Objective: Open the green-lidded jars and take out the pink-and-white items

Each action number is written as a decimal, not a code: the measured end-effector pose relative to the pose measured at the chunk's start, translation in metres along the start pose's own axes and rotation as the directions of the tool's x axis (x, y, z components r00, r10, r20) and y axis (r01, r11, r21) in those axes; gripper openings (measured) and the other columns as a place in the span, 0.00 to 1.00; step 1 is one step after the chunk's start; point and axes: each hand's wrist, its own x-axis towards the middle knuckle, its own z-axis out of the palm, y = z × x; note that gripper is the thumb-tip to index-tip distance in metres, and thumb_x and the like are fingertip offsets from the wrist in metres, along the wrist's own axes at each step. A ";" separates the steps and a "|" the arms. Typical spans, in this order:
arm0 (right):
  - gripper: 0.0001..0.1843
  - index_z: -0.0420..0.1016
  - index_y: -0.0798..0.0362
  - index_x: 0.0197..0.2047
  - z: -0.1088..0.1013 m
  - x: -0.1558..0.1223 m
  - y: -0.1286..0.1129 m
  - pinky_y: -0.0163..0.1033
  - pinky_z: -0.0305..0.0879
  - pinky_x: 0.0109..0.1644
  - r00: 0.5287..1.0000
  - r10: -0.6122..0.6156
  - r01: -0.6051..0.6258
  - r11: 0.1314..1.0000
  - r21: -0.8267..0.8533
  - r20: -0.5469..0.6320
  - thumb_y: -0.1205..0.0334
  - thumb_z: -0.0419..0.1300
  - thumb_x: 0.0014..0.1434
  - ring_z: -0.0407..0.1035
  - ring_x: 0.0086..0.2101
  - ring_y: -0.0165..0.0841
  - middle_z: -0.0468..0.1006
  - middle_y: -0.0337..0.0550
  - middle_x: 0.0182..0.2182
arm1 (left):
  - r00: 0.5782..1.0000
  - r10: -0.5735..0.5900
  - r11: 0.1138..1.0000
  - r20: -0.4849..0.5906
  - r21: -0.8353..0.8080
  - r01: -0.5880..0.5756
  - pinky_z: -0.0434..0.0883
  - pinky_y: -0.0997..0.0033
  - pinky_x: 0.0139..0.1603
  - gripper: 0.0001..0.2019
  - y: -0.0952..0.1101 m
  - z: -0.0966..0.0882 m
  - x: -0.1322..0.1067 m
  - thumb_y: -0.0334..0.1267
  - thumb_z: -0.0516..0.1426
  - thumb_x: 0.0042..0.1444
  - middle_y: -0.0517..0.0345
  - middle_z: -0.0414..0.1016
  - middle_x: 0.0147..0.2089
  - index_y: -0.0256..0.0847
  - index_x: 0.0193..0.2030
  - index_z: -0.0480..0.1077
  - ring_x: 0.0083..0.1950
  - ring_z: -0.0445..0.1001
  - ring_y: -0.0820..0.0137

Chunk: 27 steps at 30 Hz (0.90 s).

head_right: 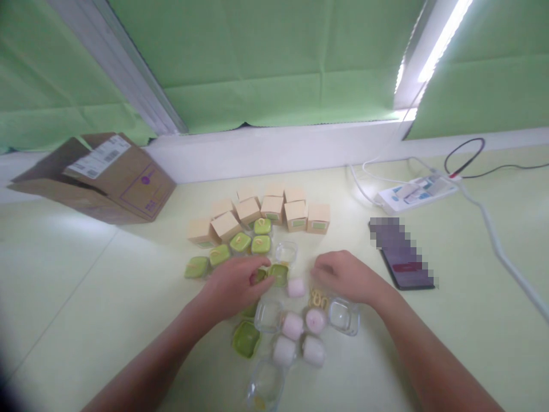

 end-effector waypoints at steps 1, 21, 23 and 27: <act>0.17 0.71 0.53 0.27 0.001 0.001 0.001 0.35 0.54 0.30 1.000 0.004 -0.004 1.000 -0.003 -0.008 0.56 0.52 0.64 0.63 0.26 0.30 0.69 0.36 0.23 | 1.000 0.009 1.000 -0.018 -0.015 -0.009 0.60 0.71 0.28 0.11 -0.001 -0.001 -0.001 0.47 0.56 0.60 0.60 0.75 0.27 0.44 0.43 0.74 0.28 0.73 0.67; 0.19 0.71 0.53 0.28 0.003 0.007 0.009 0.36 0.55 0.32 1.000 -0.013 0.011 0.996 -0.083 -0.020 0.53 0.49 0.66 0.65 0.27 0.32 0.73 0.39 0.25 | 0.967 -0.068 0.995 -0.246 -0.083 0.049 0.57 0.74 0.28 0.13 -0.063 -0.015 -0.034 0.39 0.52 0.60 0.64 0.65 0.21 0.40 0.25 0.66 0.23 0.62 0.74; 0.19 0.70 0.53 0.28 0.004 0.008 0.009 0.36 0.54 0.32 1.000 -0.007 0.005 0.996 -0.089 -0.020 0.53 0.49 0.66 0.65 0.27 0.32 0.72 0.39 0.25 | 0.963 -0.081 0.994 -0.258 -0.086 0.061 0.57 0.74 0.28 0.13 -0.071 -0.009 -0.046 0.38 0.51 0.60 0.64 0.64 0.21 0.40 0.25 0.66 0.23 0.61 0.75; 0.20 0.70 0.53 0.27 0.005 0.009 0.010 0.35 0.54 0.32 1.000 0.000 -0.001 0.995 -0.100 -0.015 0.53 0.49 0.66 0.65 0.27 0.31 0.72 0.39 0.24 | 0.968 -0.076 0.996 -0.237 -0.055 0.065 0.58 0.75 0.28 0.14 -0.078 0.008 -0.061 0.39 0.50 0.62 0.64 0.64 0.21 0.40 0.26 0.67 0.23 0.62 0.74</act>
